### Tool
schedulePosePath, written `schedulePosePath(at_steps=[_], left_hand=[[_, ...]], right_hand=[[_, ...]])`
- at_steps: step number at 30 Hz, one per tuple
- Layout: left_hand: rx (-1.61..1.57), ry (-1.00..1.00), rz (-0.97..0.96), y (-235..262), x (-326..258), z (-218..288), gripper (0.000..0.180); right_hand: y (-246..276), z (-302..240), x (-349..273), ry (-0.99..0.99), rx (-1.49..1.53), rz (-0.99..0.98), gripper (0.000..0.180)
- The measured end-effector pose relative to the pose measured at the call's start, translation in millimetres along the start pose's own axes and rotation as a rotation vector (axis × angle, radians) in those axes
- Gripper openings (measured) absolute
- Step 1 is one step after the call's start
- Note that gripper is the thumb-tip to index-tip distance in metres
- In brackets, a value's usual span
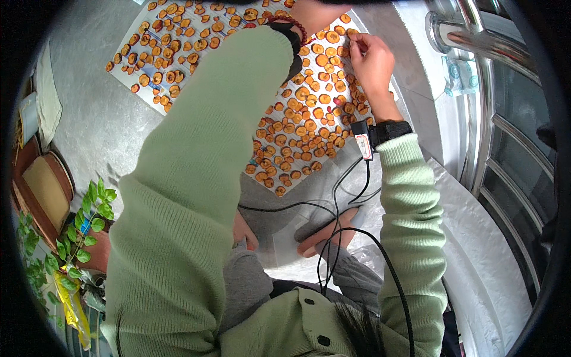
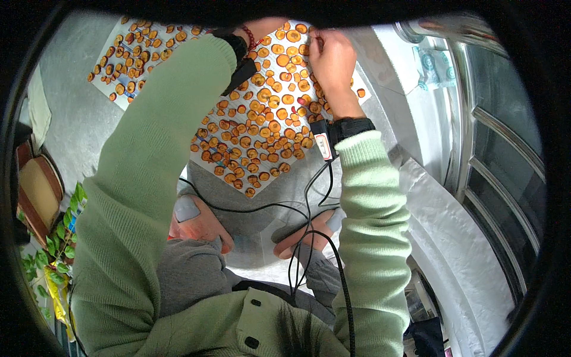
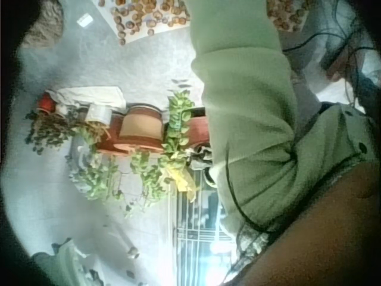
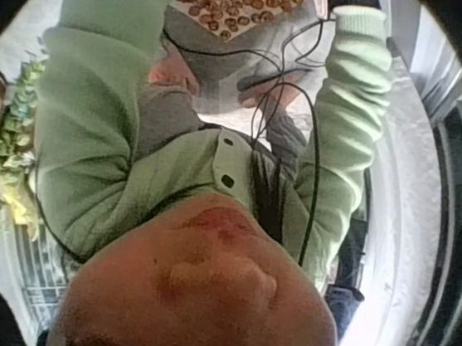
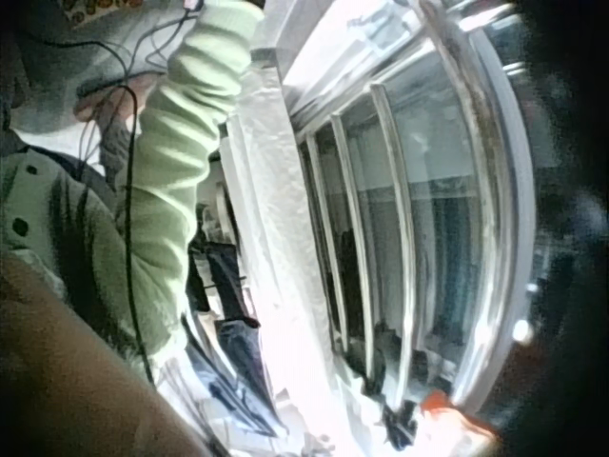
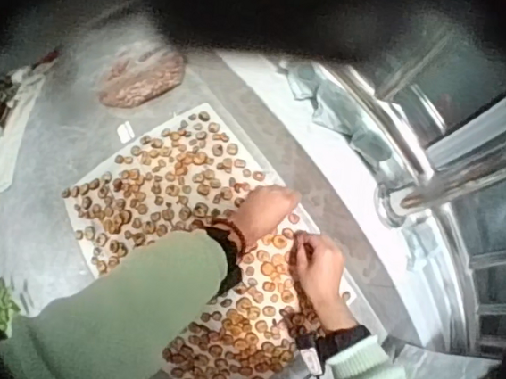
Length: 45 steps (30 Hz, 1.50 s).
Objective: The person sits on the floor and arranges small dried fruit pieces on a white sheet by hand. They pick up individual pieces and place them in rows, occasionally adjusting the sheet to continue the arrangement.
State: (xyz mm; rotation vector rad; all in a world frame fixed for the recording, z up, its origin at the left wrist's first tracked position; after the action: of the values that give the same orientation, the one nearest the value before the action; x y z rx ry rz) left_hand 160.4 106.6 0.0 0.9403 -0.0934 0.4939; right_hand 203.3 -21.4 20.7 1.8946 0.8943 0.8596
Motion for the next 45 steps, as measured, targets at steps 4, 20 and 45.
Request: schedulePosePath(at_steps=[4,20,45], left_hand=[[0.060,-0.161,0.042,5,-8,12,0.009],[-0.442,0.315,-0.203,160,-52,12,0.014],[0.001,0.274,-0.018,96,-143,-10,0.012]], right_hand=[[3,7,-8,-0.020,0.020,-0.002,0.009],[-8,-25,-7,-0.035,0.061,-0.161,0.012],[-23,-50,-7,0.031,-0.137,-0.245,0.013]])
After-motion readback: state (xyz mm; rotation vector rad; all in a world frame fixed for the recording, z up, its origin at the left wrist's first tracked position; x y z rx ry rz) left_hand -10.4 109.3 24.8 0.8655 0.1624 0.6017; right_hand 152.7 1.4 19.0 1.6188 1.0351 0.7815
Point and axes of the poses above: each hand's wrist, its own x-axis towards the middle knuckle, its own y-axis out of the back of the hand, z = x × y, the point moved 8 cm from there along x, towards the middle knuckle, and after that the axes turned 6 degrees about -x, right-handed, at the moved point
